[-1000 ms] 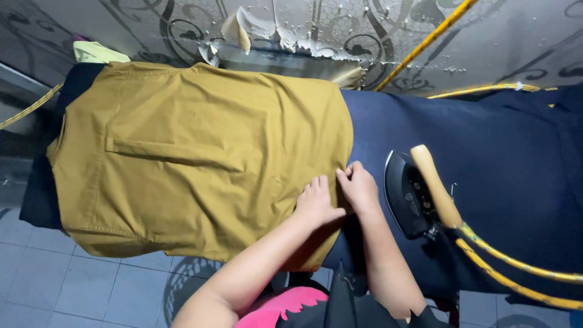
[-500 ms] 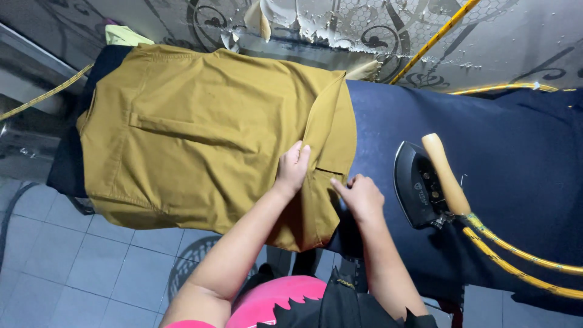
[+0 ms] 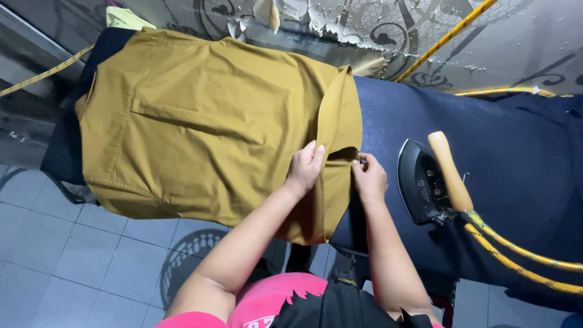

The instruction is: The person irons a mustard-colored shirt on a dark blue ironing board, using a steam iron and a white paper template to guide the folds. The person smooths the fabric, irons the sleeves and body, and folds the shirt neatly on the board.

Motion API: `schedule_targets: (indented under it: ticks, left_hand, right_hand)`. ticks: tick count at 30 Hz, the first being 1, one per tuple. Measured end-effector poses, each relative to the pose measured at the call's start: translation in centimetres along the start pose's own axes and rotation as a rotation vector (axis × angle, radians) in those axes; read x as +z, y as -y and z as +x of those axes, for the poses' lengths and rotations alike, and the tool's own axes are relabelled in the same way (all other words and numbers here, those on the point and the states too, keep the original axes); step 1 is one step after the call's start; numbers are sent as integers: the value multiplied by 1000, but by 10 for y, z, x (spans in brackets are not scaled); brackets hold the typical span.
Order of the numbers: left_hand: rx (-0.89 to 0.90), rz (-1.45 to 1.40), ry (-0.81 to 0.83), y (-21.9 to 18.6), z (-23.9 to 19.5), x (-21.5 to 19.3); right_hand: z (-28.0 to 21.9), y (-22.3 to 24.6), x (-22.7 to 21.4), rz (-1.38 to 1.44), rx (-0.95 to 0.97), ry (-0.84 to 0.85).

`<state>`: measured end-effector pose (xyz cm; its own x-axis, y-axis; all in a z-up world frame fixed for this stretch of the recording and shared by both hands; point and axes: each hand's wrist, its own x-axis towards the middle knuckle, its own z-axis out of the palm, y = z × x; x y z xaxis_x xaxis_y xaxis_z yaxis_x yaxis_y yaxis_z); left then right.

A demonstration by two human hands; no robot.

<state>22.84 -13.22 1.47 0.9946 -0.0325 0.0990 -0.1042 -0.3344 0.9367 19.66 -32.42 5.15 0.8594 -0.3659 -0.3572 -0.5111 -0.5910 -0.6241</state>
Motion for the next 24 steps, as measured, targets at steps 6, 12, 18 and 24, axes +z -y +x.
schedule_targets:
  ticks: [6, 12, 18, 24]
  left_hand:
    - [63, 25, 42, -22, -8, -2]
    - [134, 91, 42, -44, -17, -5]
    - [4, 225, 816, -111, -43, -26]
    - [155, 719, 1011, -39, -93, -1]
  right_hand:
    - [50, 3, 0, 4, 163, 151]
    - [51, 9, 14, 194, -239, -207]
    - [8, -18, 5, -24, 23, -222]
    - [10, -25, 7, -46, -15, -26]
